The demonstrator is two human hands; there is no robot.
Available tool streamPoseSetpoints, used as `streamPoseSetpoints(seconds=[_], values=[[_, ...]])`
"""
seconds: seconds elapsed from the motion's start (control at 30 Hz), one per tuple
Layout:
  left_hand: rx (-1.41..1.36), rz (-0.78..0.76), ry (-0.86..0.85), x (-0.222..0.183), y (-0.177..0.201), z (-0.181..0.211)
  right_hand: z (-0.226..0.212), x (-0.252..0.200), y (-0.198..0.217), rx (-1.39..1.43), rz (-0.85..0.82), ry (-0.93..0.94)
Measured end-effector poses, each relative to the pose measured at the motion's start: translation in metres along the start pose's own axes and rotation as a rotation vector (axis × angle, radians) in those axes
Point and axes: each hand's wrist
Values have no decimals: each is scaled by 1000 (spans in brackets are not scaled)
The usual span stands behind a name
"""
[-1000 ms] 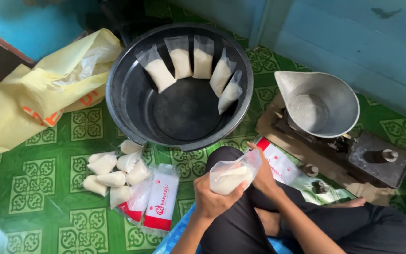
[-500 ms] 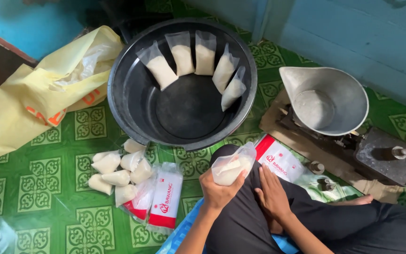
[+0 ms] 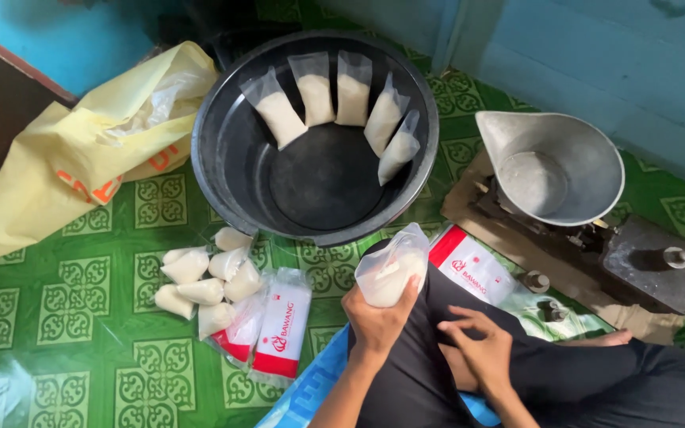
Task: Filling small plastic bags with white powder from a basin, weighing them on a scale, and placing them into a larger container.
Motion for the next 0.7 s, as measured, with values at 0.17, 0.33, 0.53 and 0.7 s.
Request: streamPoseSetpoints(seconds=[0.17,0.33,0.53,0.7], values=[[-92,41,172,-1,-4,24,-16,-27,-46,963,-495,-242],[-117,56,168,0,-1,50,-109,-34,-50,1131,-317,-688],[-213,-96,65,4,11,63,-100,-18,-55,1139,-190,-645],[-201,-341,-134,9,34,55,-16,-15,-62,999,-311,-575]])
Point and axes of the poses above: each hand's wrist, its own x-axis towards the middle knuckle, its own y-axis out of the back of the hand, z = x × y, and after that the axes turned 3 degrees about z, right-handed
